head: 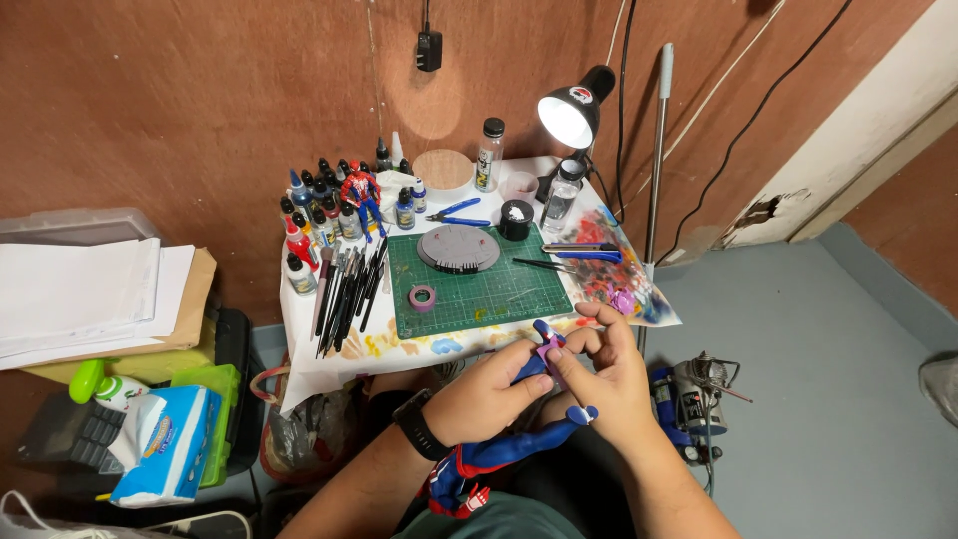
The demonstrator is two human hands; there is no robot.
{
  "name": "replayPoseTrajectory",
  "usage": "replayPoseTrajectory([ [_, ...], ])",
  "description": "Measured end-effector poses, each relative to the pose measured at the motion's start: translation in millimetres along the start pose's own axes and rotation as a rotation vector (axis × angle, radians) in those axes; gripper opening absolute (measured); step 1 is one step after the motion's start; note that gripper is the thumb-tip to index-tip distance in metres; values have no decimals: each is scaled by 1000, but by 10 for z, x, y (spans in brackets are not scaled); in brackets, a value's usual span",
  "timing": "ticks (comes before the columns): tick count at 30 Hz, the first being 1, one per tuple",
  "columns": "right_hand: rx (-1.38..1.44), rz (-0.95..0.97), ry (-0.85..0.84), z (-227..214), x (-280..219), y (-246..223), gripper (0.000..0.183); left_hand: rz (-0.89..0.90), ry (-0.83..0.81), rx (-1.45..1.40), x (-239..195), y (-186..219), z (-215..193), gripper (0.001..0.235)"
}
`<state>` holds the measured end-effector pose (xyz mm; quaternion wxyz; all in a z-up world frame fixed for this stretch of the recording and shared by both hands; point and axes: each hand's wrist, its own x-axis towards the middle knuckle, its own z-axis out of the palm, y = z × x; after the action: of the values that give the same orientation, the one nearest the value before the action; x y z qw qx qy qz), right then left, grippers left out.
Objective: Assembling a Spider-Man action figure and applying small detail strips to its joints at a hobby workbench.
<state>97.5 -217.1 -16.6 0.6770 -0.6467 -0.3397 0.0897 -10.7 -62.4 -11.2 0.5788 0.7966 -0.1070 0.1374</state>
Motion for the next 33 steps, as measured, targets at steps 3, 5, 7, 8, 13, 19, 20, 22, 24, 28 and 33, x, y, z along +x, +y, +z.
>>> replayPoseTrajectory([
  [3,-107,-70,47,25,-19,44,56,31,6,18,0,-20,4,50],
  [5,-155,-89,66,37,-25,66,57,-3,-1,29,-8,-26,8,46],
  [7,-203,-109,84,51,-35,71,58,-35,-7,41,-13,-59,17,43],
  [8,-221,-110,90,60,-37,64,56,-16,-5,24,-12,-86,21,43],
  [13,-259,-145,23,30,-59,37,54,-294,-23,-94,-48,-133,4,18],
  [19,-302,-177,-113,3,-107,-119,57,-281,5,-358,-56,-361,18,25],
  [20,-341,-142,-112,8,-125,-162,58,-223,12,-324,-62,-384,2,26],
  [22,-376,-108,-106,22,-158,-245,60,-167,14,-284,-71,-421,-11,27],
  [24,-467,51,-88,46,-190,-328,59,-227,80,-471,-83,-450,-10,30],
  [28,-497,-160,-83,65,-199,-295,45,-268,62,-748,-108,-591,-76,33],
  [33,-356,-509,-71,180,-190,-424,8,-55,-195,-934,-108,-489,-197,50],
])
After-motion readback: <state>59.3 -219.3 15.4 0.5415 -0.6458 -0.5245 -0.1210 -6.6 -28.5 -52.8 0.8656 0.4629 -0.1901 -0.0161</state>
